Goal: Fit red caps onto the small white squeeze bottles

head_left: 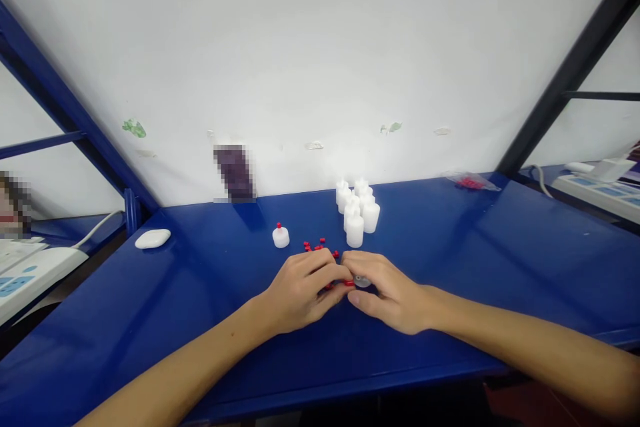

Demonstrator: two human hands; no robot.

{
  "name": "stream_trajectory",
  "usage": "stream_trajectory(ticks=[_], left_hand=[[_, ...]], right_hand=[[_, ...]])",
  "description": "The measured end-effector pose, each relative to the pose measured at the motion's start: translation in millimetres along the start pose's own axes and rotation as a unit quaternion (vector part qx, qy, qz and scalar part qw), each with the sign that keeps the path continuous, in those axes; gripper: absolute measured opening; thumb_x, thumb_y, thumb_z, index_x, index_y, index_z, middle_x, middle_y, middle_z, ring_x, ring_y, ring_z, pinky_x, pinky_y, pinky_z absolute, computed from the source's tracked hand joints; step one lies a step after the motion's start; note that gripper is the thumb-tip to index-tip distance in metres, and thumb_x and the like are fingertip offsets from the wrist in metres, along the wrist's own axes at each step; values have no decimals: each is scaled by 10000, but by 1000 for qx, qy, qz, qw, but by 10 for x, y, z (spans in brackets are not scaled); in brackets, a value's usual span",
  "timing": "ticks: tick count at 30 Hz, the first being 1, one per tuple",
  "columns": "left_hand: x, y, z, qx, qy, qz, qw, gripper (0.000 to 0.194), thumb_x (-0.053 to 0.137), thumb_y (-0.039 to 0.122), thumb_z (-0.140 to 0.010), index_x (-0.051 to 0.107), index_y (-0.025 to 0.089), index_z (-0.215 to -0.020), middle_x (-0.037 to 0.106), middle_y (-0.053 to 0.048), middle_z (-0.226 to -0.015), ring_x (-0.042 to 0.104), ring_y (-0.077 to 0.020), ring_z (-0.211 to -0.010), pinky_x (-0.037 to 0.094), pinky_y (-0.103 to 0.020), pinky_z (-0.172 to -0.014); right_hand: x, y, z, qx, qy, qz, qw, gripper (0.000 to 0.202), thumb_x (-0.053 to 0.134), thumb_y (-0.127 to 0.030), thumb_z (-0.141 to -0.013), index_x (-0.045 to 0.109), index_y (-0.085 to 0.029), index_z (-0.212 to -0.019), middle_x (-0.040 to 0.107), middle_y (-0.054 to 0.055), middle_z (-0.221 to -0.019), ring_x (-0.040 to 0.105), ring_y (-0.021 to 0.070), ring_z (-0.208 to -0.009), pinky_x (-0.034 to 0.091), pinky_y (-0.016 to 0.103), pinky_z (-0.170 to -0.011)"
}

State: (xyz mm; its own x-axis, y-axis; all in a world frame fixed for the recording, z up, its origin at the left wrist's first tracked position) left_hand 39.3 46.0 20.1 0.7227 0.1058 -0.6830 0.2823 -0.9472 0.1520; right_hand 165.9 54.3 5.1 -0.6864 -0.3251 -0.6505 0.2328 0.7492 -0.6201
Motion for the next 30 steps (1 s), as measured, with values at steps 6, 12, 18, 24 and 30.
stream_trajectory(ticks=[6, 12, 18, 24, 30], left_hand=[[-23, 65, -42, 0, 29, 10, 1000, 64, 632, 176, -879, 668, 164, -930, 564, -12, -722, 518, -107, -617, 443, -236, -575], [-6, 73, -42, 4, 27, 2, 1000, 89, 611, 162, -881, 674, 161, -943, 529, -3, -727, 496, -104, -623, 437, -236, -568], [43, 104, -15, 12, 27, -43, 999, 113, 552, 188, -929, 662, 175, -952, 460, 4, -730, 435, -106, -622, 403, -238, -548], [73, 121, -18, 13, 17, -51, 998, 156, 488, 196, -973, 641, 168, -989, 400, 7, -737, 404, -116, -642, 387, -245, -548], [91, 74, -21, 1, 6, -40, 999, 170, 468, 173, -970, 624, 183, -1034, 385, -3, -793, 408, -123, -683, 405, -247, -572]], right_hand=[[56, -56, -5, 6, -3, 58, 998, 133, 452, -314, -919, 369, -219, -877, 490, -4, -787, 427, 155, -651, 347, 299, -636], [55, -37, -21, 6, 8, 55, 998, 115, 447, -257, -882, 338, -230, -906, 498, -14, -790, 439, 155, -628, 353, 292, -617], [79, -37, 2, 31, 10, 35, 999, 179, 398, -135, -804, 335, -234, -940, 452, -57, -688, 368, 129, -507, 278, 258, -520], [38, -71, -2, 35, 9, 17, 999, 159, 380, -122, -797, 371, -226, -918, 385, -71, -638, 310, 116, -477, 242, 257, -503], [36, -27, -13, 42, 26, -8, 999, 141, 406, -173, -849, 382, -223, -978, 414, -73, -647, 355, 117, -505, 283, 257, -530]])
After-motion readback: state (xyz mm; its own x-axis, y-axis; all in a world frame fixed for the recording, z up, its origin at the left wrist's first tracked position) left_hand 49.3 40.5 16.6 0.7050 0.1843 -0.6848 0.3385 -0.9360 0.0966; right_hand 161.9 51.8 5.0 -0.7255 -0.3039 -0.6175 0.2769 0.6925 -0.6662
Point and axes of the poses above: each hand's wrist, its own z-axis away from the middle knuckle, its own x-axis out of the palm, y = z × x, the point moved 6 cm from there along -z, towards the middle knuckle
